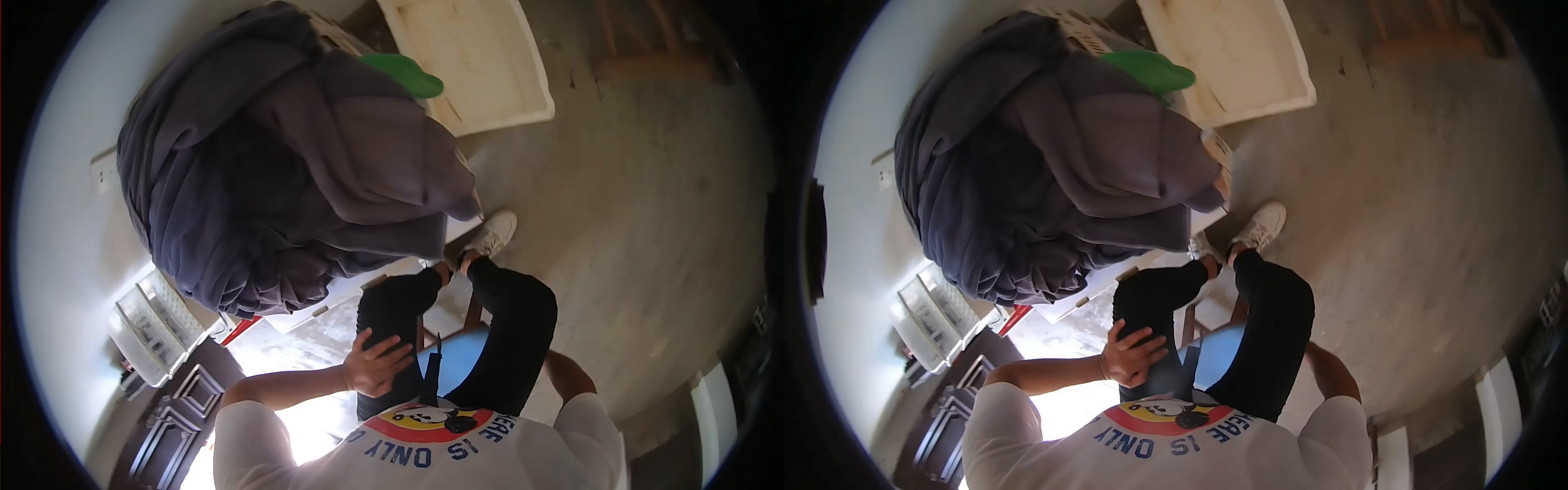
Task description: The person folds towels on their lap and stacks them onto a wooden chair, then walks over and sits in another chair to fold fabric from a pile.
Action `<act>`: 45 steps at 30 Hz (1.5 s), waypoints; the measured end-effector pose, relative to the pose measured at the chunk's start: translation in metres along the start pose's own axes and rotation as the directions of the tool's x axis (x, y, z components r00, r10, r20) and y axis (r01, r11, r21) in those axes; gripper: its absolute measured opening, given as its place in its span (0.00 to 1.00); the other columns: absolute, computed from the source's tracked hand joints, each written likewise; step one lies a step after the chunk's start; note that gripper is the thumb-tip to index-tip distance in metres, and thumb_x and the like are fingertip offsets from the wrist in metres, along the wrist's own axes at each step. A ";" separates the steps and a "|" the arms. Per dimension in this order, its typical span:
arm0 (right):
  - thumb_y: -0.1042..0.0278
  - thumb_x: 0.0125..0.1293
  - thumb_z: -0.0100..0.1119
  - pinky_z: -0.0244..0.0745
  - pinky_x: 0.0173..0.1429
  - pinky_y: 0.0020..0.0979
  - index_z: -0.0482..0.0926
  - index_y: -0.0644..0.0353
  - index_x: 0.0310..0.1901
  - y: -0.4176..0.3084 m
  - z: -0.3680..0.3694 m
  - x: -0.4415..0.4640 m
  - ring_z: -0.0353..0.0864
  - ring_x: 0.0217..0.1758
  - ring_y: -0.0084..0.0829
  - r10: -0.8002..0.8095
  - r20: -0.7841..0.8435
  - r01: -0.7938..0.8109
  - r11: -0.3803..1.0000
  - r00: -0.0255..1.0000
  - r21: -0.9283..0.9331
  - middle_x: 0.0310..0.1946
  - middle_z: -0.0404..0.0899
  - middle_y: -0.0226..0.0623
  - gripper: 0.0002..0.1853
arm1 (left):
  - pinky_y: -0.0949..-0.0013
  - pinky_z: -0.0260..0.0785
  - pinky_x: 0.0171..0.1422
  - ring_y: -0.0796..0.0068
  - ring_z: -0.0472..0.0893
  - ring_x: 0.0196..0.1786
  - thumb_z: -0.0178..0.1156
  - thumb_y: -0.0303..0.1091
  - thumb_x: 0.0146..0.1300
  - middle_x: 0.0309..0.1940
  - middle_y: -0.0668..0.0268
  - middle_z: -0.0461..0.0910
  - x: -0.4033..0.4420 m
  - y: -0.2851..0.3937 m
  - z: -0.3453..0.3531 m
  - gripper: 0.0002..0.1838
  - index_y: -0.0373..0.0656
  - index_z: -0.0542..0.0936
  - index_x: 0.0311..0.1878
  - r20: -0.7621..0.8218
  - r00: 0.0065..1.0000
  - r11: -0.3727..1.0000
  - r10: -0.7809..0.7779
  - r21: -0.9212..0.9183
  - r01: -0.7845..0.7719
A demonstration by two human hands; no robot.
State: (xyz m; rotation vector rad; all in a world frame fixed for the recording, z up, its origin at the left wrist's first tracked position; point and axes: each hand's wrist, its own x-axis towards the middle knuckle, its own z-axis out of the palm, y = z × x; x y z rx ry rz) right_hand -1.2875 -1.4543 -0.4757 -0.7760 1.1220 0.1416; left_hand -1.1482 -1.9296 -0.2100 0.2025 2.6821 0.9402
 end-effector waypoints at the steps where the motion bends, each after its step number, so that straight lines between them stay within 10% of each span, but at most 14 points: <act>1: 0.60 0.55 0.66 0.74 0.56 0.40 0.77 0.60 0.50 0.006 -0.009 0.003 0.77 0.56 0.44 0.012 -0.009 -0.012 1.000 1.000 -0.023 0.49 0.78 0.48 0.22 | 0.43 0.34 0.75 0.65 0.68 0.65 0.44 0.44 0.56 0.55 0.71 0.79 -0.001 -0.002 0.009 0.22 0.54 0.85 0.46 -0.059 0.997 0.999 0.047 0.012 -0.047; 7: 0.61 0.55 0.66 0.74 0.55 0.40 0.77 0.60 0.50 0.040 -0.061 0.018 0.77 0.55 0.44 0.077 -0.078 -0.092 0.973 0.994 -0.211 0.48 0.79 0.47 0.22 | 0.48 0.35 0.77 0.71 0.69 0.64 0.41 0.44 0.58 0.52 0.71 0.81 -0.022 0.000 0.063 0.22 0.53 0.86 0.43 -0.336 0.926 0.981 0.172 0.141 -0.131; 21: 0.64 0.56 0.65 0.74 0.54 0.41 0.77 0.60 0.50 0.037 -0.166 -0.016 0.78 0.54 0.45 0.008 -0.448 -0.321 0.708 0.894 -0.629 0.47 0.79 0.46 0.20 | 0.49 0.49 0.73 0.66 0.70 0.64 0.55 0.32 0.47 0.56 0.66 0.77 -0.098 0.075 0.110 0.21 0.45 0.81 0.48 -0.655 0.749 0.925 -0.103 0.213 0.313; 24: 0.66 0.61 0.61 0.74 0.51 0.39 0.77 0.61 0.49 -0.012 -0.242 -0.070 0.78 0.48 0.41 -0.052 -0.786 -0.377 0.857 0.616 -0.352 0.45 0.79 0.44 0.16 | 0.54 0.63 0.62 0.61 0.76 0.55 0.57 0.23 0.47 0.51 0.61 0.79 -0.091 0.091 0.101 0.17 0.40 0.81 0.44 -0.882 0.448 0.936 -0.144 0.024 0.350; 26: 0.67 0.67 0.56 0.75 0.45 0.33 0.76 0.61 0.49 -0.060 -0.298 -0.117 0.78 0.41 0.34 0.121 -0.941 -0.078 0.992 0.317 0.101 0.41 0.79 0.40 0.11 | 0.58 0.70 0.53 0.54 0.78 0.50 0.58 0.21 0.47 0.49 0.57 0.78 -0.080 0.093 0.094 0.17 0.37 0.80 0.43 -0.943 0.255 0.932 -0.211 -0.116 0.344; 27: 0.65 0.66 0.57 0.75 0.41 0.37 0.79 0.65 0.45 -0.050 -0.333 -0.112 0.80 0.34 0.31 0.001 -0.987 0.013 1.000 0.159 0.003 0.35 0.82 0.40 0.12 | 0.60 0.71 0.53 0.56 0.79 0.49 0.58 0.18 0.48 0.46 0.58 0.80 -0.071 0.094 0.087 0.14 0.37 0.81 0.40 -0.923 0.188 0.909 -0.336 -0.266 0.321; 29: 0.63 0.63 0.59 0.75 0.40 0.38 0.82 0.63 0.42 -0.135 -0.333 -0.151 0.82 0.35 0.37 -0.262 -0.933 -0.373 0.862 0.249 -0.342 0.35 0.83 0.43 0.12 | 0.58 0.70 0.56 0.55 0.78 0.52 0.60 0.31 0.57 0.51 0.55 0.77 -0.053 0.056 0.100 0.20 0.39 0.77 0.54 -0.667 0.316 0.704 -0.675 -0.710 0.006; 31: 0.60 0.57 0.59 0.74 0.48 0.43 0.84 0.59 0.36 -0.206 -0.310 -0.156 0.80 0.43 0.47 -0.443 -0.771 -0.272 0.756 0.457 -0.596 0.37 0.80 0.50 0.12 | 0.55 0.69 0.59 0.52 0.74 0.58 0.59 0.49 0.59 0.60 0.49 0.68 -0.029 0.022 0.089 0.34 0.43 0.64 0.65 -0.062 0.391 -0.079 -0.918 -0.939 -0.333; 32: 0.62 0.57 0.60 0.75 0.47 0.43 0.85 0.56 0.39 -0.213 -0.308 -0.132 0.81 0.43 0.46 -0.488 -0.670 -0.240 0.678 0.560 -0.695 0.38 0.82 0.47 0.11 | 0.54 0.69 0.60 0.51 0.71 0.61 0.58 0.58 0.61 0.64 0.46 0.64 -0.017 0.007 0.089 0.42 0.45 0.58 0.71 0.242 0.507 -0.488 -0.827 -0.756 -0.435; 36: 0.63 0.59 0.57 0.77 0.51 0.44 0.77 0.52 0.56 -0.250 -0.272 -0.045 0.78 0.53 0.42 -0.514 -0.347 -0.330 0.127 0.784 -0.935 0.55 0.76 0.40 0.21 | 0.46 0.61 0.66 0.44 0.56 0.71 0.48 0.80 0.51 0.73 0.41 0.42 0.007 -0.056 0.104 0.60 0.51 0.35 0.76 0.132 0.296 -0.306 -0.946 -0.664 -0.682; 38: 0.65 0.58 0.55 0.77 0.51 0.45 0.71 0.53 0.62 -0.249 -0.270 0.002 0.78 0.52 0.45 -0.477 -0.546 -0.306 0.492 0.688 -0.815 0.62 0.70 0.40 0.27 | 0.44 0.57 0.69 0.45 0.50 0.75 0.46 0.83 0.49 0.74 0.44 0.38 0.008 -0.062 0.117 0.63 0.51 0.33 0.76 0.162 0.210 -0.265 -0.964 -0.563 -0.783; 45: 0.65 0.65 0.48 0.78 0.46 0.45 0.60 0.57 0.68 -0.266 -0.278 0.043 0.77 0.54 0.46 -0.403 -0.646 -0.587 0.277 0.648 -0.761 0.70 0.59 0.41 0.29 | 0.44 0.49 0.73 0.51 0.51 0.74 0.45 0.83 0.49 0.73 0.51 0.45 0.004 -0.077 0.122 0.59 0.53 0.42 0.75 -0.070 0.178 -0.111 -0.982 -0.547 -0.830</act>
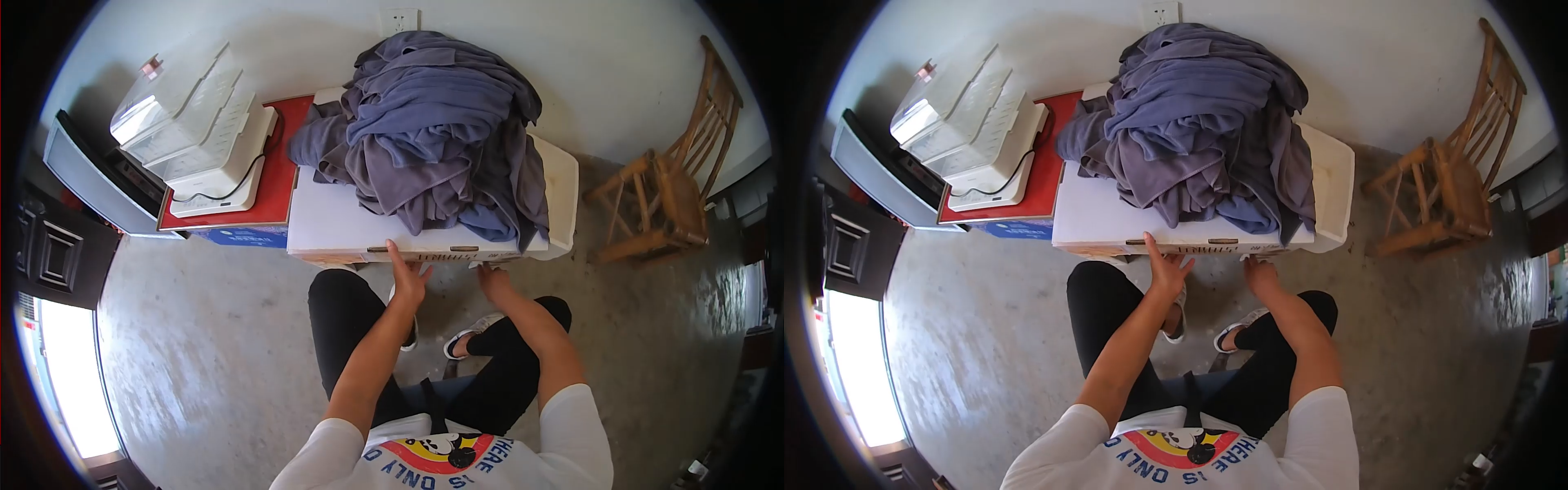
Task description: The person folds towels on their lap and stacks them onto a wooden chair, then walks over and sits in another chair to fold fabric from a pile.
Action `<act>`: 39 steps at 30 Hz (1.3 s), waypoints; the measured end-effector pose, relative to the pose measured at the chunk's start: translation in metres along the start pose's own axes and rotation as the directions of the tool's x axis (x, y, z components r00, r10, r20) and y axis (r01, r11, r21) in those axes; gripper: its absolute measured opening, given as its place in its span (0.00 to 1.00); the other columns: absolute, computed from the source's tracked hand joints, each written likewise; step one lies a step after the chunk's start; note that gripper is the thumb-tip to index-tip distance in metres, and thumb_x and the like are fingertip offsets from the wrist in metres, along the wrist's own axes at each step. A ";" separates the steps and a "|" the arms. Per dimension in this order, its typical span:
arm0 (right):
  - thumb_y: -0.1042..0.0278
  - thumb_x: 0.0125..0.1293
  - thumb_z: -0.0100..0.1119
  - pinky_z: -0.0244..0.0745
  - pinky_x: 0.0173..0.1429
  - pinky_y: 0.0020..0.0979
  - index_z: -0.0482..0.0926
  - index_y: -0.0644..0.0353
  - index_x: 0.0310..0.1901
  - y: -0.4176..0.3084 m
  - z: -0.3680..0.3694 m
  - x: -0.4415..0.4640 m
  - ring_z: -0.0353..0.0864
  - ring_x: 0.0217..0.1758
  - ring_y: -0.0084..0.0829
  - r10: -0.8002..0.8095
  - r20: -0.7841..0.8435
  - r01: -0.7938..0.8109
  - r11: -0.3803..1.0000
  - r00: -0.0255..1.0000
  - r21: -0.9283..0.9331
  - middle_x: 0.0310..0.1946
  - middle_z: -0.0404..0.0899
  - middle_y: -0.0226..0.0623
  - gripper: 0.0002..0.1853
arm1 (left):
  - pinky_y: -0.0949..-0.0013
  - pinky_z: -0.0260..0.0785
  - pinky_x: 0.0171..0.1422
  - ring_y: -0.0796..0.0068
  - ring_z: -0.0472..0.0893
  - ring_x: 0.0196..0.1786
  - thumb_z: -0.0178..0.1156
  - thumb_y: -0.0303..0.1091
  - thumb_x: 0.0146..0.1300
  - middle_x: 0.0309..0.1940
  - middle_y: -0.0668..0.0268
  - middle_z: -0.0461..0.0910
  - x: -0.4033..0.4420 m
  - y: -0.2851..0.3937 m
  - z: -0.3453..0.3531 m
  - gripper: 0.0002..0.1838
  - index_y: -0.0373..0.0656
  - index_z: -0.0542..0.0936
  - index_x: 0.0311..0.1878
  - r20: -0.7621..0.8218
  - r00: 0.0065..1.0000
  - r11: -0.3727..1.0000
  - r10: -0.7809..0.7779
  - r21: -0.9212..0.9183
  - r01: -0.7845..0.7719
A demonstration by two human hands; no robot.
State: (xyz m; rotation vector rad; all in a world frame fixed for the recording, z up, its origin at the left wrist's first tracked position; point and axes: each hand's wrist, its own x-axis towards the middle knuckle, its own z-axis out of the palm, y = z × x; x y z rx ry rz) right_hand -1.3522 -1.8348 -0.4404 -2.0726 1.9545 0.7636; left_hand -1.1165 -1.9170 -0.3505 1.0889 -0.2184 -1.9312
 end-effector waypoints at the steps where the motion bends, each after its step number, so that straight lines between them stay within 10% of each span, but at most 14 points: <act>1: 0.65 0.66 0.47 0.77 0.48 0.45 0.62 0.56 0.68 0.000 0.000 0.003 0.77 0.54 0.45 0.026 0.042 -0.024 0.999 0.999 -0.045 0.69 0.60 0.40 0.27 | 0.44 0.50 0.72 0.51 0.53 0.74 0.45 0.82 0.50 0.73 0.51 0.46 0.002 -0.001 -0.001 0.58 0.53 0.42 0.75 0.015 1.000 1.000 0.003 -0.013 -0.003; 8: 0.65 0.67 0.47 0.74 0.54 0.47 0.57 0.55 0.71 0.001 0.001 0.018 0.71 0.62 0.49 0.118 0.164 -0.111 0.993 0.979 -0.050 0.70 0.59 0.35 0.31 | 0.45 0.56 0.71 0.52 0.58 0.71 0.44 0.78 0.55 0.71 0.50 0.49 0.006 -0.001 -0.004 0.53 0.52 0.43 0.75 0.027 0.999 0.997 0.026 -0.074 -0.024; 17: 0.61 0.66 0.49 0.73 0.49 0.55 0.58 0.44 0.70 0.011 0.064 0.043 0.73 0.60 0.52 0.322 0.055 -0.318 0.945 0.945 -0.077 0.57 0.70 0.59 0.30 | 0.45 0.58 0.71 0.46 0.57 0.71 0.44 0.77 0.57 0.71 0.47 0.47 0.000 0.005 -0.003 0.55 0.44 0.42 0.74 0.103 0.994 0.997 0.045 -0.072 -0.038; 29: 0.65 0.68 0.46 0.71 0.51 0.49 0.60 0.47 0.69 0.027 0.096 0.054 0.71 0.61 0.46 0.194 0.124 -0.188 0.981 0.973 -0.058 0.69 0.59 0.39 0.27 | 0.47 0.58 0.71 0.45 0.58 0.71 0.44 0.79 0.54 0.70 0.42 0.47 0.002 0.010 -0.014 0.60 0.38 0.40 0.74 0.147 0.989 0.998 0.023 0.050 -0.031; 32: 0.61 0.69 0.45 0.68 0.58 0.46 0.58 0.44 0.70 0.035 0.183 0.104 0.67 0.64 0.46 0.387 0.072 -0.345 0.707 0.919 0.618 0.73 0.51 0.37 0.27 | 0.48 0.58 0.70 0.47 0.59 0.70 0.44 0.82 0.51 0.70 0.42 0.50 -0.003 0.012 -0.013 0.63 0.38 0.40 0.74 0.133 0.991 0.992 0.003 0.127 -0.020; 33: 0.60 0.70 0.45 0.67 0.59 0.47 0.58 0.43 0.70 0.033 0.183 0.105 0.67 0.64 0.46 0.399 0.065 -0.357 0.722 0.915 0.593 0.72 0.53 0.38 0.27 | 0.49 0.59 0.69 0.47 0.60 0.70 0.43 0.83 0.50 0.69 0.42 0.51 -0.005 0.012 -0.012 0.64 0.38 0.41 0.74 0.124 0.992 0.988 0.000 0.152 -0.019; 39: 0.54 0.69 0.47 0.65 0.61 0.50 0.56 0.38 0.71 0.017 0.104 0.067 0.66 0.66 0.45 0.443 0.077 -0.440 0.825 0.893 0.354 0.67 0.64 0.44 0.29 | 0.51 0.56 0.69 0.56 0.62 0.69 0.61 0.61 0.58 0.69 0.54 0.58 -0.007 -0.045 -0.008 0.55 0.40 0.42 0.75 0.149 0.965 0.897 -0.218 0.421 0.138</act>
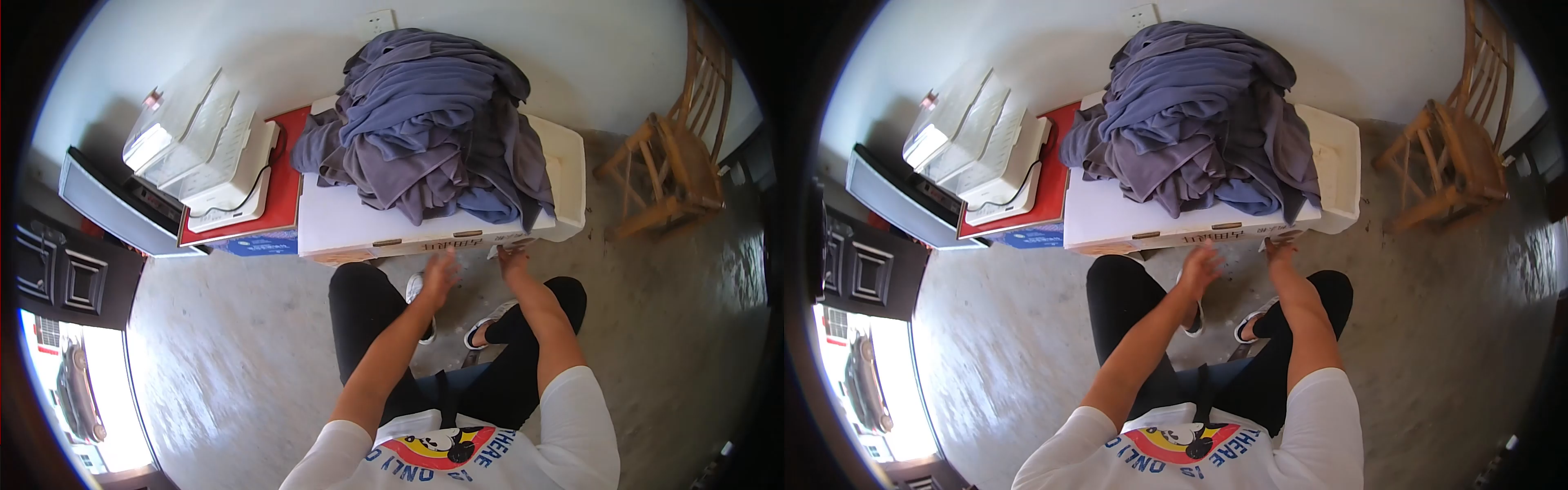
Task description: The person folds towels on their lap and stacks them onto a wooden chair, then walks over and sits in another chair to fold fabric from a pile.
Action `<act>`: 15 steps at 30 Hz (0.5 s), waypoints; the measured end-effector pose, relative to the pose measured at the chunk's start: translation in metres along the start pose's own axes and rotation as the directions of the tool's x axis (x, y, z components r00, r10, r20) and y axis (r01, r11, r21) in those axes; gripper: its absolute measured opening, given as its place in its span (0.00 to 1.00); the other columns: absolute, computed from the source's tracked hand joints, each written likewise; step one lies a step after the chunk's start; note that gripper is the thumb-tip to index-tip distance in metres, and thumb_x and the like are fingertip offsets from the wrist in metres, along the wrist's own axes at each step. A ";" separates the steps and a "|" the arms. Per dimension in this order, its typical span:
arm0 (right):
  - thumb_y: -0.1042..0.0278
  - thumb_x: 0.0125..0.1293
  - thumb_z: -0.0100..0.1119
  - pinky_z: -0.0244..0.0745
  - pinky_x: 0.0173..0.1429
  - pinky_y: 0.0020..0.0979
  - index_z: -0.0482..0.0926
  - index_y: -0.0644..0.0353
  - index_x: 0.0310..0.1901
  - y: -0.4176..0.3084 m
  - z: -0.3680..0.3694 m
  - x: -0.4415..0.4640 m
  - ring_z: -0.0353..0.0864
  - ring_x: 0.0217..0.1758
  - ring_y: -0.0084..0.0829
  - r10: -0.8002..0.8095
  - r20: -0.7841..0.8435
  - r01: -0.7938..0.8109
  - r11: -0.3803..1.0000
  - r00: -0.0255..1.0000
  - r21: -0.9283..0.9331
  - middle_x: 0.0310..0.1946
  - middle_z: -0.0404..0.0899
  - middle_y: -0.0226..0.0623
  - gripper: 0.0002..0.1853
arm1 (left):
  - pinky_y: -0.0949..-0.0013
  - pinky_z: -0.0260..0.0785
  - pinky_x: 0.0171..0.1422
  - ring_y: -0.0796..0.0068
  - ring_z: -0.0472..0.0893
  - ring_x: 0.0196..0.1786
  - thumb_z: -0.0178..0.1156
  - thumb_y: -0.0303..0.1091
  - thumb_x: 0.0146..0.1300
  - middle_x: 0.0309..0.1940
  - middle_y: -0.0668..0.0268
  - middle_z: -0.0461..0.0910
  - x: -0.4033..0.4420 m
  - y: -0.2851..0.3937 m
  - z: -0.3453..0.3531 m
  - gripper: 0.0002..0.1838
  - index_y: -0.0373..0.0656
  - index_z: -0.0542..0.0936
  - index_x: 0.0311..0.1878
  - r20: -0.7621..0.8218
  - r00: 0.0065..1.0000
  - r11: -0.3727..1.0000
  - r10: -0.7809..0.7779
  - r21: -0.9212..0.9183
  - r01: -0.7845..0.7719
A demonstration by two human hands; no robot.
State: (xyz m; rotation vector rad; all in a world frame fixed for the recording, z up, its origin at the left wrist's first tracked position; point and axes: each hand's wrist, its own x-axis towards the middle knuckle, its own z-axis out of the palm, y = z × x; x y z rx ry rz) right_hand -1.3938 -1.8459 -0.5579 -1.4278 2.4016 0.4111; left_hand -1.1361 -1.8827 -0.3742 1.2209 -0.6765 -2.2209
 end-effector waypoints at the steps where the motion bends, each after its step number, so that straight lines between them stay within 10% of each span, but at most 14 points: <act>1: 0.54 0.69 0.48 0.66 0.60 0.51 0.55 0.39 0.71 -0.006 -0.021 -0.010 0.67 0.66 0.45 -0.022 0.052 0.029 0.990 0.998 -0.140 0.65 0.66 0.44 0.30 | 0.49 0.56 0.69 0.55 0.61 0.70 0.62 0.56 0.58 0.69 0.53 0.57 0.005 -0.008 0.010 0.54 0.40 0.41 0.75 0.069 0.997 1.000 -0.015 -0.007 0.016; 15: 0.49 0.61 0.54 0.69 0.54 0.52 0.46 0.40 0.74 -0.014 -0.068 -0.049 0.68 0.64 0.37 -0.104 0.241 0.195 0.898 0.965 -0.394 0.66 0.66 0.35 0.42 | 0.48 0.62 0.65 0.63 0.68 0.64 0.56 0.29 0.56 0.61 0.67 0.69 0.069 -0.067 0.077 0.23 0.47 0.68 0.57 0.261 0.963 0.874 0.061 -0.481 0.075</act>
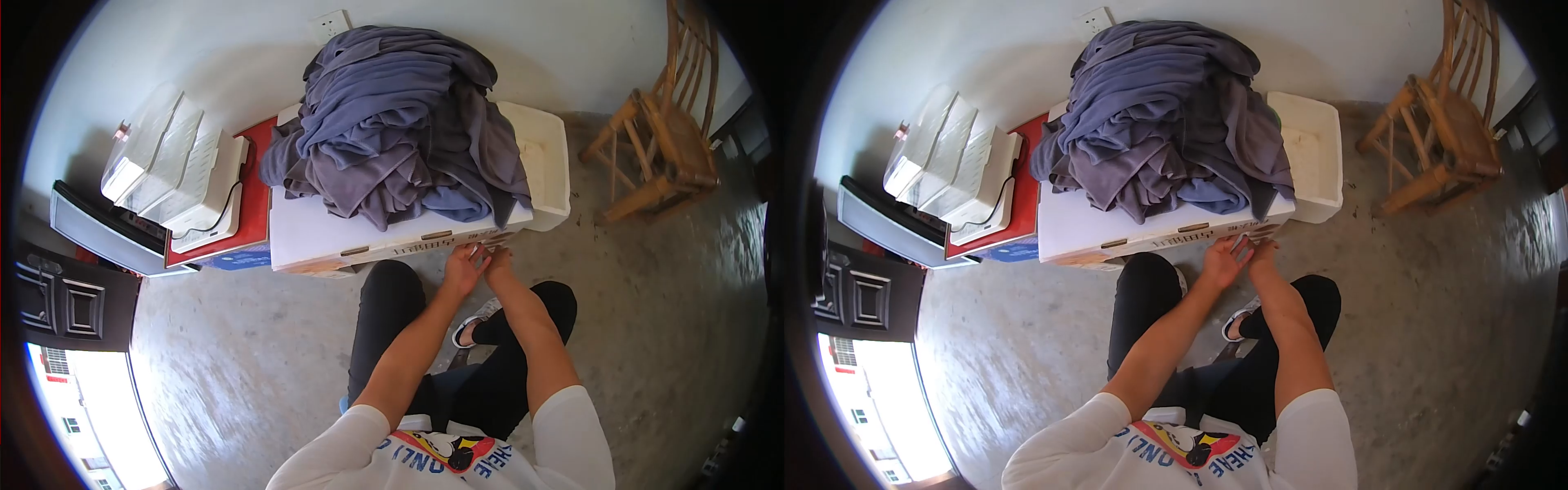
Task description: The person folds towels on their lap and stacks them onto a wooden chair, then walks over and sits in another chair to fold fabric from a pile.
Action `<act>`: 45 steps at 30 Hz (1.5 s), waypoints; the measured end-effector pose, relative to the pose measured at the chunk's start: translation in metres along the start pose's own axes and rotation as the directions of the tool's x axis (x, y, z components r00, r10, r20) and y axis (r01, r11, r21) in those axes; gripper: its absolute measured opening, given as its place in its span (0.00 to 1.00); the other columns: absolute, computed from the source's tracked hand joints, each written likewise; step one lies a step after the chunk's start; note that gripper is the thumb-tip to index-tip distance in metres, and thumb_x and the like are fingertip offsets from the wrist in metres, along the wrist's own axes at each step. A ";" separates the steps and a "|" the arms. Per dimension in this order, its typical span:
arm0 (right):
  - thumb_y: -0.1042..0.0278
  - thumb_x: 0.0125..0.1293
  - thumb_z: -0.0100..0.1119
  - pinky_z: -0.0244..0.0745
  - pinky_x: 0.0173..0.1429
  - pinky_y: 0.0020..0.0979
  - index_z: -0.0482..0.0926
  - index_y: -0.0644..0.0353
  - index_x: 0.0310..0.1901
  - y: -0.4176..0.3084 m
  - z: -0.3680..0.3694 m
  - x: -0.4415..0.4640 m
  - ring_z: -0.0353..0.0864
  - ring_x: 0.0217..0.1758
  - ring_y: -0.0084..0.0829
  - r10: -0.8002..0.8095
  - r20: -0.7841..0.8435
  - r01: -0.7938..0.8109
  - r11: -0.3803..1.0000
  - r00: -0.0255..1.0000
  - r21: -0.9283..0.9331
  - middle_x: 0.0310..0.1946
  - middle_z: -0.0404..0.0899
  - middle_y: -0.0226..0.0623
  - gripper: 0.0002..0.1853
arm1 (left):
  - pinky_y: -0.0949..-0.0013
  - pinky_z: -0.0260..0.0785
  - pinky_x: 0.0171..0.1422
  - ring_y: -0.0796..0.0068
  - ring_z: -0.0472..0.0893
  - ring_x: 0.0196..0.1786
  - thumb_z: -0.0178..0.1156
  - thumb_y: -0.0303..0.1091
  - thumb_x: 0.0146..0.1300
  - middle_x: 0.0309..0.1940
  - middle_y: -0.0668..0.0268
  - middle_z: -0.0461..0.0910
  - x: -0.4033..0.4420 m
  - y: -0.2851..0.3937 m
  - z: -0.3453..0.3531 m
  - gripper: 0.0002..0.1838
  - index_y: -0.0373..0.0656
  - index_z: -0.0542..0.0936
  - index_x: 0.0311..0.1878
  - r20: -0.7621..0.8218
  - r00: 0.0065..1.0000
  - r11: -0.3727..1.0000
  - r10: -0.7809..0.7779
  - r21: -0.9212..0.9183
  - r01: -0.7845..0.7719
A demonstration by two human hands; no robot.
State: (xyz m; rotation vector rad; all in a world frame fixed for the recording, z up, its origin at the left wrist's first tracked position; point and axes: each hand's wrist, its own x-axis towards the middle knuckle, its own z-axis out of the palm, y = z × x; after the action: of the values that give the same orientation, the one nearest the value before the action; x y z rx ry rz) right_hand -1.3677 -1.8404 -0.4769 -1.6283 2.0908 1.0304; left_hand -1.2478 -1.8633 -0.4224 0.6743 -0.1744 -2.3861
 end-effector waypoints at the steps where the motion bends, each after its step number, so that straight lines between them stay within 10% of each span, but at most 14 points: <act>1: 0.51 0.61 0.54 0.70 0.54 0.50 0.46 0.41 0.74 -0.002 -0.001 0.001 0.68 0.64 0.36 0.007 0.020 -0.007 1.000 1.000 -0.015 0.66 0.65 0.34 0.42 | 0.49 0.63 0.64 0.63 0.68 0.63 0.56 0.29 0.58 0.60 0.67 0.70 0.002 -0.001 0.001 0.22 0.48 0.68 0.57 0.009 1.000 1.000 0.007 0.008 -0.007; 21: 0.57 0.62 0.56 0.69 0.52 0.47 0.49 0.36 0.74 0.007 -0.001 -0.017 0.66 0.64 0.37 -0.013 -0.103 0.012 1.000 0.995 -0.005 0.70 0.60 0.25 0.40 | 0.66 0.70 0.49 0.76 0.71 0.42 0.52 0.43 0.71 0.48 0.70 0.69 0.005 -0.003 0.009 0.18 0.52 0.62 0.58 -0.045 0.994 0.899 0.101 0.433 -0.072; 24: 0.58 0.63 0.54 0.69 0.52 0.45 0.49 0.36 0.74 0.008 -0.003 -0.015 0.68 0.62 0.37 -0.031 -0.098 0.032 0.999 0.995 0.009 0.68 0.62 0.29 0.39 | 0.63 0.68 0.52 0.79 0.70 0.40 0.51 0.43 0.72 0.59 0.72 0.68 0.009 -0.003 0.002 0.18 0.54 0.62 0.60 -0.045 0.997 0.882 0.069 0.470 -0.040; 29: 0.60 0.64 0.50 0.72 0.53 0.39 0.57 0.44 0.71 0.011 -0.010 -0.027 0.74 0.60 0.38 -0.041 -0.194 0.095 0.955 0.980 0.281 0.62 0.71 0.40 0.33 | 0.65 0.68 0.51 0.79 0.71 0.40 0.51 0.43 0.72 0.58 0.72 0.69 0.010 -0.007 0.004 0.18 0.54 0.61 0.61 -0.075 0.993 0.881 0.088 0.472 -0.043; 35: 0.60 0.59 0.55 0.74 0.56 0.41 0.74 0.53 0.57 0.020 -0.033 -0.051 0.80 0.54 0.39 -0.314 0.137 0.274 0.929 0.940 0.246 0.51 0.80 0.41 0.22 | 0.62 0.68 0.52 0.76 0.71 0.41 0.52 0.39 0.71 0.54 0.74 0.70 0.005 -0.004 0.014 0.16 0.55 0.64 0.59 -0.111 0.990 0.913 0.085 0.406 -0.033; 45: 0.55 0.58 0.58 0.75 0.56 0.41 0.77 0.53 0.54 0.049 -0.003 -0.064 0.79 0.55 0.39 -0.372 0.032 0.332 0.860 0.928 0.387 0.50 0.81 0.41 0.23 | 0.62 0.68 0.52 0.74 0.72 0.45 0.57 0.31 0.66 0.43 0.73 0.73 0.016 -0.024 0.013 0.09 0.51 0.72 0.48 -0.179 0.982 0.982 0.057 0.185 -0.024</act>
State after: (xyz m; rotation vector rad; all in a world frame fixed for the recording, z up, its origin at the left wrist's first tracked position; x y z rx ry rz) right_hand -1.3928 -1.7914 -0.4176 -1.6307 1.6986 0.5402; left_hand -1.2780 -1.8548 -0.4247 0.9635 -0.3273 -2.2715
